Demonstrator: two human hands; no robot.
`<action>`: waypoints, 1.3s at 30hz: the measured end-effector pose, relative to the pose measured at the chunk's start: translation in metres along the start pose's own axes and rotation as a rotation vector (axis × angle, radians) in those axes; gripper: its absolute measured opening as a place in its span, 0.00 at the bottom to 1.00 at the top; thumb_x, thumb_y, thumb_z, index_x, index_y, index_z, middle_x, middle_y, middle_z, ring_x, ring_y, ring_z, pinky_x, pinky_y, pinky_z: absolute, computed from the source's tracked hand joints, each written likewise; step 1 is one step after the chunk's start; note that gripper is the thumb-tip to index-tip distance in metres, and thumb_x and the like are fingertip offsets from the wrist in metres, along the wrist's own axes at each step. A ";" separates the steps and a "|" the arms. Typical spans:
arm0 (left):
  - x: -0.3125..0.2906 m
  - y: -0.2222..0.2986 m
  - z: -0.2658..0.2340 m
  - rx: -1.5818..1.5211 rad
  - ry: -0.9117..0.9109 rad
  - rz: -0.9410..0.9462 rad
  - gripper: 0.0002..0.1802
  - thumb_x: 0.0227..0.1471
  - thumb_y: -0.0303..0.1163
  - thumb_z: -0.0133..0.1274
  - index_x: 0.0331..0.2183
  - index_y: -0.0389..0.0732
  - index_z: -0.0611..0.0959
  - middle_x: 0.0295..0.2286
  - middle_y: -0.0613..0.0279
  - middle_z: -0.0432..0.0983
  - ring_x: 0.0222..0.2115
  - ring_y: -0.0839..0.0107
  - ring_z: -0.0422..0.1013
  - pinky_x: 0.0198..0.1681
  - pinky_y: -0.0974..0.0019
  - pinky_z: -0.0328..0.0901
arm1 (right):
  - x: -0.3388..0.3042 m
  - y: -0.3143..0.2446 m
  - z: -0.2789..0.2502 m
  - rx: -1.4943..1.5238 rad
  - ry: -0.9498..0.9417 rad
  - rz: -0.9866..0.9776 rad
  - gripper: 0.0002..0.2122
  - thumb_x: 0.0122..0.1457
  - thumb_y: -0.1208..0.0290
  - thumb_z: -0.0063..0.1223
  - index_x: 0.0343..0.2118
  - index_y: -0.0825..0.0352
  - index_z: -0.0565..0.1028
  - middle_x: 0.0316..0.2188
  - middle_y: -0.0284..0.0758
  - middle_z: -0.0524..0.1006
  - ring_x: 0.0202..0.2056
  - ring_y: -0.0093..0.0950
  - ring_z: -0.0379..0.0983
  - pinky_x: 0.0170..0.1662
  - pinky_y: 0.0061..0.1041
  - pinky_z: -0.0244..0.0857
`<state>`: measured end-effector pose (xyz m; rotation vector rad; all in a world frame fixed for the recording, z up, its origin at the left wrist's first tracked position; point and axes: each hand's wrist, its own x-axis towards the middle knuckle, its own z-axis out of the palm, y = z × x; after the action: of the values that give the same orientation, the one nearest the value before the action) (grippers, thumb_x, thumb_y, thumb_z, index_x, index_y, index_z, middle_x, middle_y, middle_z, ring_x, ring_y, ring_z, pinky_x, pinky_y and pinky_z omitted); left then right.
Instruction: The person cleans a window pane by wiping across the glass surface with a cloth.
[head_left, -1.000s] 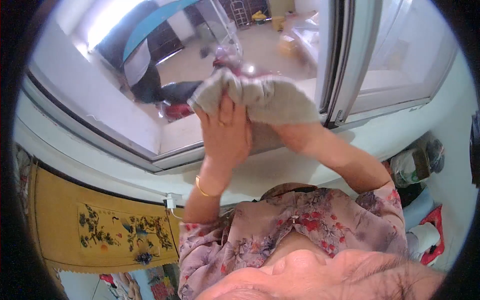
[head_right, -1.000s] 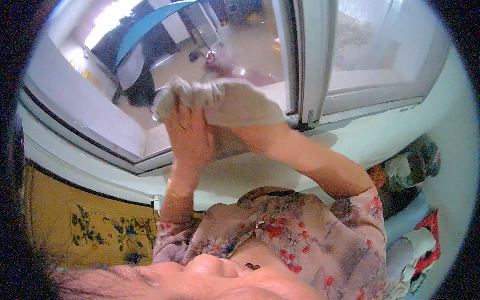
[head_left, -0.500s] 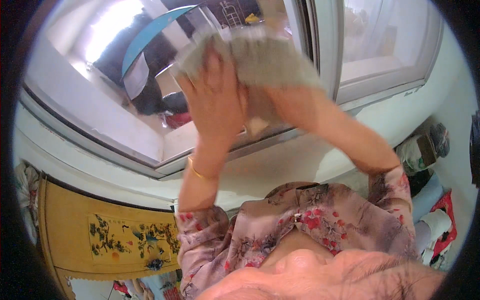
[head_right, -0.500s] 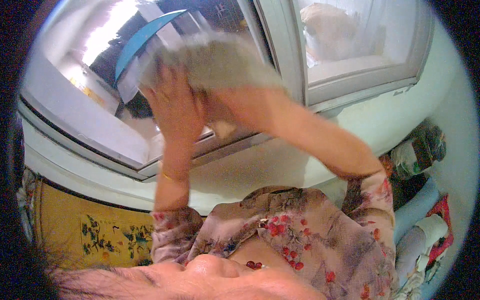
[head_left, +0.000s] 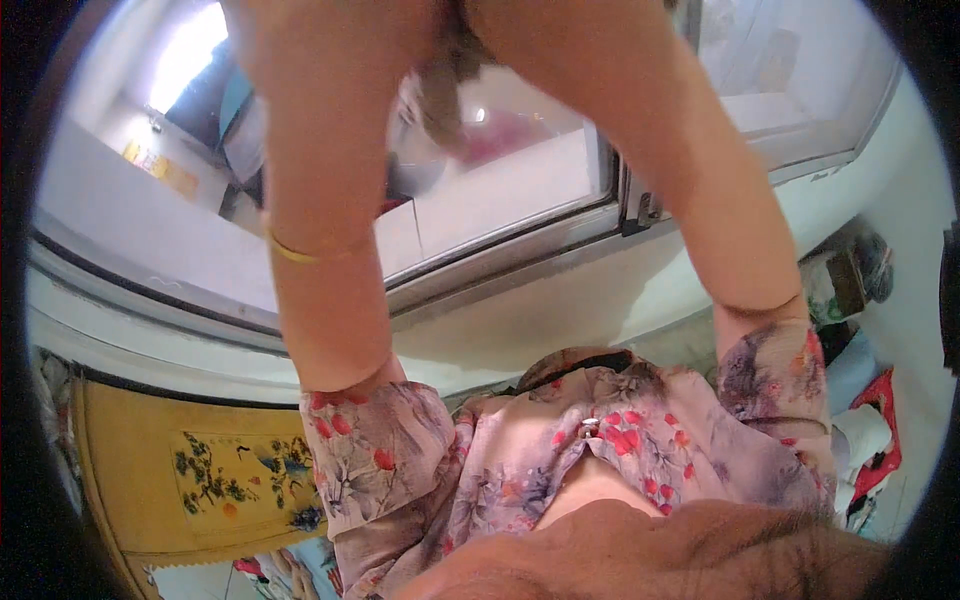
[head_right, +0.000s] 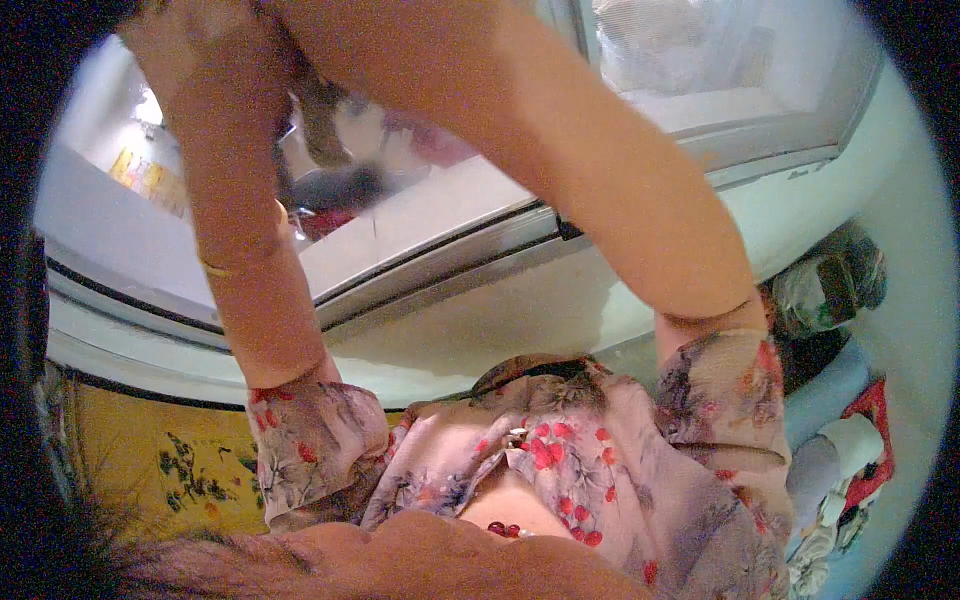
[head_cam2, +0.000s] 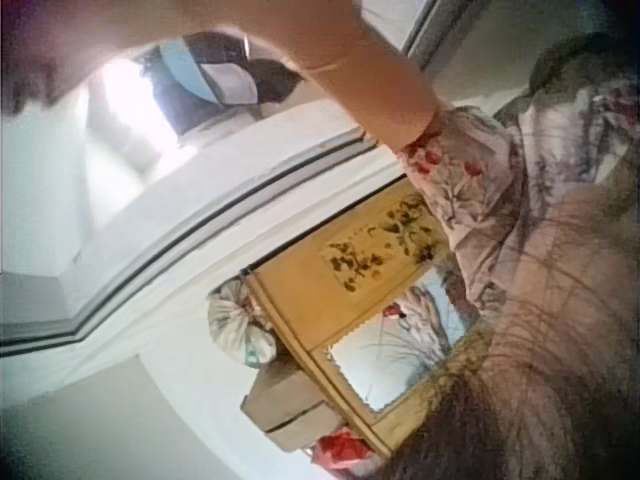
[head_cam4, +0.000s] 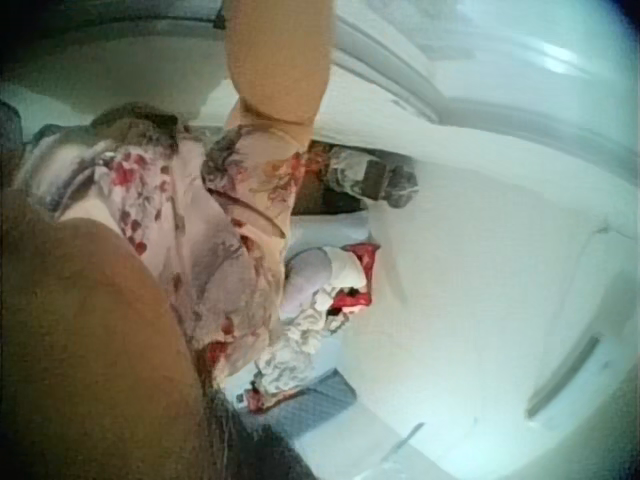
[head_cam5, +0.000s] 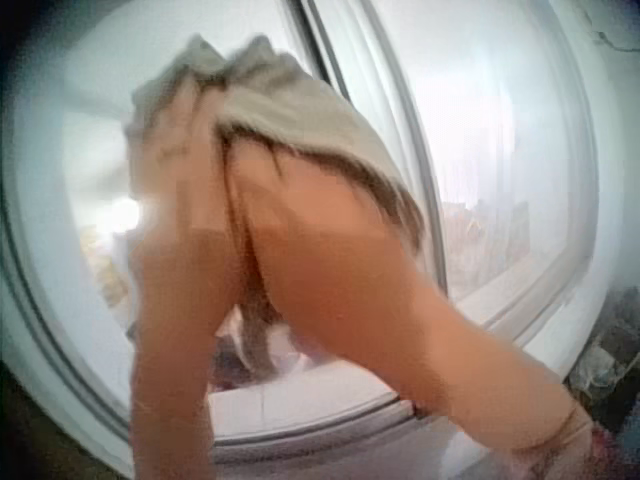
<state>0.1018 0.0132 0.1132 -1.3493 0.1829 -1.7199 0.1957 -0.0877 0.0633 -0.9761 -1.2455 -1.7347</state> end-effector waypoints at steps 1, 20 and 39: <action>-0.022 0.039 -0.004 -0.098 -0.311 -0.260 0.23 0.57 0.38 0.36 0.51 0.37 0.68 0.54 0.46 0.58 0.55 0.47 0.55 0.59 0.49 0.45 | -0.025 -0.008 -0.016 0.177 -0.414 0.230 0.20 0.51 0.75 0.50 0.48 0.77 0.66 0.42 0.50 0.72 0.43 0.41 0.72 0.47 0.34 0.67; -0.134 0.180 -0.147 -0.437 -0.810 -0.653 0.38 0.38 0.44 0.51 0.52 0.37 0.67 0.57 0.48 0.50 0.59 0.55 0.43 0.56 0.30 0.30 | -0.141 -0.096 -0.136 0.974 -0.719 1.068 0.19 0.51 0.79 0.41 0.48 0.71 0.67 0.38 0.49 0.72 0.37 0.46 0.69 0.42 0.36 0.63; -0.174 0.033 -0.175 -0.103 -0.890 -0.674 0.28 0.42 0.36 0.52 0.48 0.40 0.71 0.53 0.49 0.59 0.53 0.47 0.55 0.57 0.47 0.47 | -0.151 -0.077 -0.168 0.815 -0.588 0.778 0.17 0.47 0.81 0.42 0.42 0.75 0.71 0.44 0.48 0.71 0.48 0.42 0.67 0.54 0.36 0.57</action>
<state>-0.0284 0.0500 -0.0957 -2.2861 -0.7702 -1.4286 0.1633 -0.2091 -0.1389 -1.2355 -1.4551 -0.2738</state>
